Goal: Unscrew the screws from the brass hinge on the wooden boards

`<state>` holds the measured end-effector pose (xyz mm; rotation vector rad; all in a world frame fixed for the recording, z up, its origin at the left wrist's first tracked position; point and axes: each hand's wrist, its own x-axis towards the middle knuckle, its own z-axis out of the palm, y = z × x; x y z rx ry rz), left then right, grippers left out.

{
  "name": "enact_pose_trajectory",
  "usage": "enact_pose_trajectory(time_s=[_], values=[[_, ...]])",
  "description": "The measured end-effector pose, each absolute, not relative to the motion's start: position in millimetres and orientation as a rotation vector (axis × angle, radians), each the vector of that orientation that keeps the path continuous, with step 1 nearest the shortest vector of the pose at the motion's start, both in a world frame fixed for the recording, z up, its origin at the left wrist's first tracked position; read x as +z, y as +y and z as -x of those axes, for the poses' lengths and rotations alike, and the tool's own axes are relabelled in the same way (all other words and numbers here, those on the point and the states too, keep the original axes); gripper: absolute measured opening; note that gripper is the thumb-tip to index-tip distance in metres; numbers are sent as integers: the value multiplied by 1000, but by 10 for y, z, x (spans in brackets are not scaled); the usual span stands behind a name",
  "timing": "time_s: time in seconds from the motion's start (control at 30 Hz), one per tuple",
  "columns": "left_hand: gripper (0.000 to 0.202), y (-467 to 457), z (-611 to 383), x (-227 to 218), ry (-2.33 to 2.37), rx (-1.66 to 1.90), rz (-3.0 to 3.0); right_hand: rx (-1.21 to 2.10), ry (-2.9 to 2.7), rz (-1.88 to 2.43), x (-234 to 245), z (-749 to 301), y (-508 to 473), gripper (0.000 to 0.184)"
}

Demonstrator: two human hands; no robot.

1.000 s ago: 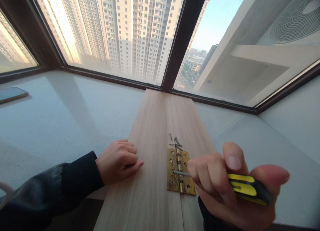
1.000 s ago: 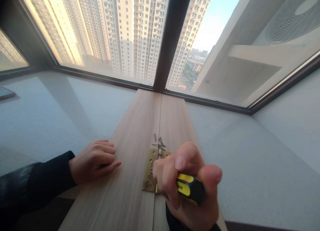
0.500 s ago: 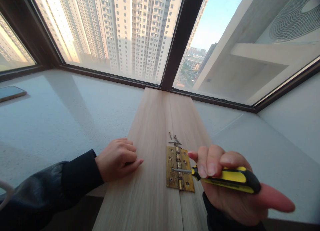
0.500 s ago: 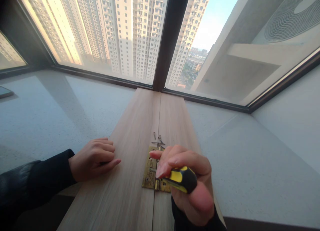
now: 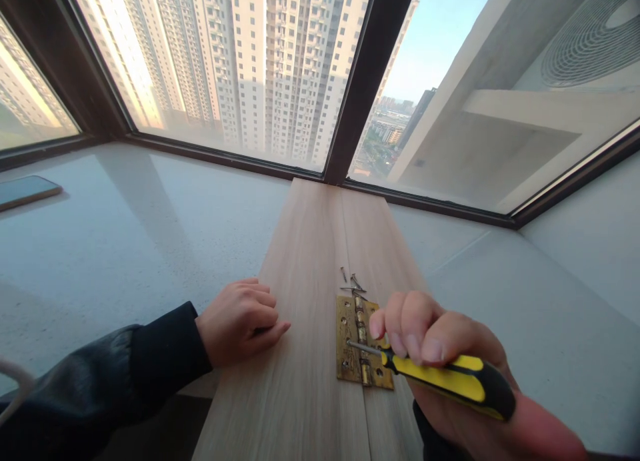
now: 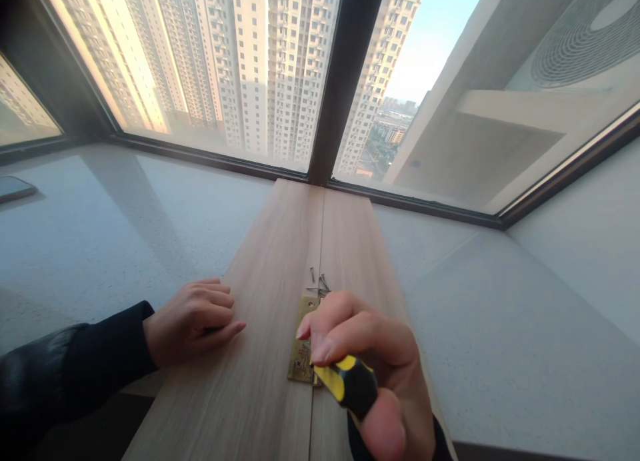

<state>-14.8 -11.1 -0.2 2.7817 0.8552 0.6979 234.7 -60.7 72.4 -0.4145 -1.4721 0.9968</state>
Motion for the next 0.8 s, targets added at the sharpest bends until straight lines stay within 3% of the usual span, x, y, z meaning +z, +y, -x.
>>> enact_pose_trajectory(time_s=[0.3,0.67,0.8], values=[[43,-117,146,0,859,706,-2758,1305,-1327,247,821,-2084,-588,51],[44,-115,145,9,837,733,-2763,1064,-1456,375,723,-2319,-645,31],[43,-124,155,4,851,713,-2766,1158,-1527,231,744,-2208,-612,38]])
